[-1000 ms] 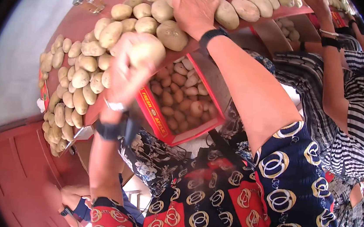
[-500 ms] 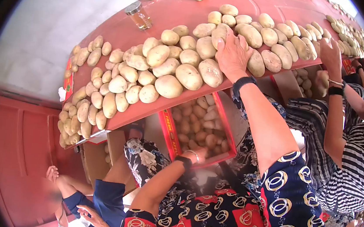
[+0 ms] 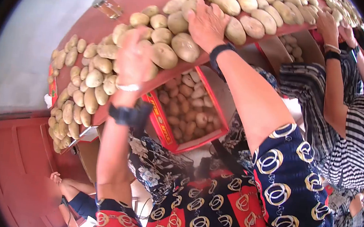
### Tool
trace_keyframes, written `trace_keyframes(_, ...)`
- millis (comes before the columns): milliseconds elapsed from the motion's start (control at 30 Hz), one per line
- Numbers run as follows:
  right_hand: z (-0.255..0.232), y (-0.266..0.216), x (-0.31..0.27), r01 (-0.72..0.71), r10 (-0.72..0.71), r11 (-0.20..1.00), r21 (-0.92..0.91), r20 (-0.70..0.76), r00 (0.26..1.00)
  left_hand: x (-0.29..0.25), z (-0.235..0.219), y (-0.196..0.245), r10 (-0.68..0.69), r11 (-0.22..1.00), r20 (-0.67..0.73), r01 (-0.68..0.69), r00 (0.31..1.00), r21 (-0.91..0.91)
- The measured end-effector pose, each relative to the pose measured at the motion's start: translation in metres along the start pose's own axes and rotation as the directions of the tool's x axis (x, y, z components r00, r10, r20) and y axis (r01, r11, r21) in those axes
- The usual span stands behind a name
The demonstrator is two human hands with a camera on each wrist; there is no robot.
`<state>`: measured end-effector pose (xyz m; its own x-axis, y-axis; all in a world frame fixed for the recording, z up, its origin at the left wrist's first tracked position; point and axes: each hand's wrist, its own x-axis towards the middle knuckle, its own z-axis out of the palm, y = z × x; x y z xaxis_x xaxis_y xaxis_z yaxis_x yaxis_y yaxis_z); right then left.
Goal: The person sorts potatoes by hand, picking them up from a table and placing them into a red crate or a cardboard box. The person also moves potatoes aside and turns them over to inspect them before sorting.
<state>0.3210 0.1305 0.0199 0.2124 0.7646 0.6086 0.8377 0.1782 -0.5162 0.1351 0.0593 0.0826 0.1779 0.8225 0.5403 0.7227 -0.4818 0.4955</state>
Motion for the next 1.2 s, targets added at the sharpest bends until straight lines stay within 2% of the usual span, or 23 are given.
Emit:
trace_keyframes(67,0.001,0.002,-0.001,0.005,-0.005,0.999,-0.041,-0.001,1.0,0.027,-0.012,-0.032,0.251,0.87,-0.021,-0.216,0.968,0.444)
trace_keyframes(100,0.0,0.002,0.001,-0.014,0.015,0.999,-0.031,0.045,0.999,0.033,-0.01,-0.049,0.247,0.872,-0.018,-0.215,0.969,0.44)
trace_keyframes(167,-0.004,-0.002,0.003,-0.053,0.054,0.998,-0.014,0.097,0.994,0.036,-0.004,-0.08,0.032,0.754,0.152,-0.124,0.988,0.645)
trace_keyframes(267,0.003,0.001,0.001,-0.022,0.023,0.999,-0.027,0.014,1.0,0.03,0.005,-0.094,-0.041,0.743,0.259,-0.144,0.965,0.653)
trace_keyframes(333,-0.008,-0.001,0.001,-0.05,0.05,0.999,-0.001,0.082,0.995,0.029,0.01,-0.09,0.008,0.726,0.242,-0.172,0.97,0.666)
trace_keyframes(400,-0.015,-0.005,0.0,-0.081,0.075,0.996,0.032,0.156,0.985,0.026,0.013,-0.087,-0.114,0.717,0.183,-0.047,0.976,0.695)
trace_keyframes(467,-0.02,-0.008,-0.001,-0.068,0.069,0.998,-0.018,0.118,0.991,0.028,0.012,-0.091,-0.108,0.716,0.214,-0.073,0.971,0.694)
trace_keyframes(567,-0.028,-0.014,0.002,-0.12,0.116,0.993,0.013,0.184,0.976,0.029,0.008,-0.09,-0.089,0.73,0.24,-0.1,0.967,0.676)
trace_keyframes(633,-0.02,-0.009,0.001,-0.103,0.096,0.994,0.043,0.154,0.983,0.024,0.003,-0.077,-0.085,0.749,0.239,-0.096,0.967,0.656)
trace_keyframes(700,-0.015,-0.004,-0.002,-0.09,0.081,0.993,0.071,0.13,0.988,0.008,-0.014,-0.055,0.059,0.964,0.084,-0.079,0.995,0.253)
trace_keyframes(733,-0.014,-0.004,-0.002,-0.091,0.079,0.993,0.081,0.141,0.987,-0.001,-0.024,-0.028,-0.031,0.994,0.07,0.023,0.997,0.107)
trace_keyframes(767,-0.015,-0.004,-0.002,-0.089,0.075,0.992,0.09,0.153,0.985,-0.015,-0.029,0.001,-0.123,0.991,0.067,0.126,0.99,-0.042)
trace_keyframes(833,-0.021,-0.008,-0.002,-0.102,0.091,0.993,0.053,0.179,0.98,-0.045,-0.032,0.024,-0.173,0.95,0.109,0.195,0.979,-0.243)
trace_keyframes(867,-0.023,-0.009,-0.002,-0.116,0.111,0.993,0.013,0.201,0.973,-0.061,-0.03,0.024,-0.213,0.902,0.232,0.282,0.949,-0.327)
trace_keyframes(933,-0.008,-0.001,-0.003,-0.079,0.078,0.997,0.003,0.151,0.985,-0.092,-0.015,0.03,-0.303,0.821,0.398,0.449,0.866,-0.353)
trace_keyframes(967,-0.001,0.002,-0.003,-0.041,0.042,0.999,-0.011,0.095,0.995,-0.103,-0.002,0.033,-0.336,0.827,0.422,0.478,0.842,-0.296)
trace_keyframes(1000,-0.004,0.002,-0.004,-0.052,0.053,0.999,-0.012,0.098,0.994,-0.127,0.023,0.003,-0.266,0.893,0.434,0.389,0.861,-0.225)
trace_keyframes(1033,-0.007,0.0,-0.005,-0.051,0.051,0.999,-0.003,0.097,0.994,-0.146,0.04,-0.004,-0.28,0.908,0.474,0.39,0.835,-0.15)
trace_keyframes(1067,-0.004,0.002,-0.005,-0.048,0.054,0.998,-0.045,0.132,0.99,-0.166,0.063,-0.02,-0.318,0.888,0.49,0.436,0.811,-0.146)
trace_keyframes(1100,-0.002,0.0,-0.004,-0.041,0.047,0.998,-0.05,0.134,0.99,-0.177,0.079,-0.024,-0.433,0.816,0.514,0.565,0.74,-0.126)
trace_keyframes(1133,-0.003,-0.001,-0.003,-0.032,0.041,0.997,-0.071,0.136,0.99,-0.181,0.091,-0.02,-0.517,0.804,0.509,0.595,0.688,0.012)
trace_keyframes(1167,-0.007,-0.003,-0.002,-0.029,0.047,0.993,-0.111,0.157,0.986,-0.182,0.101,-0.018,-0.501,0.834,0.503,0.548,0.704,0.063)
trace_keyframes(1200,-0.007,-0.003,0.0,-0.021,0.046,0.989,-0.144,0.174,0.984,-0.185,0.111,-0.014,-0.556,0.792,0.52,0.603,0.649,0.094)
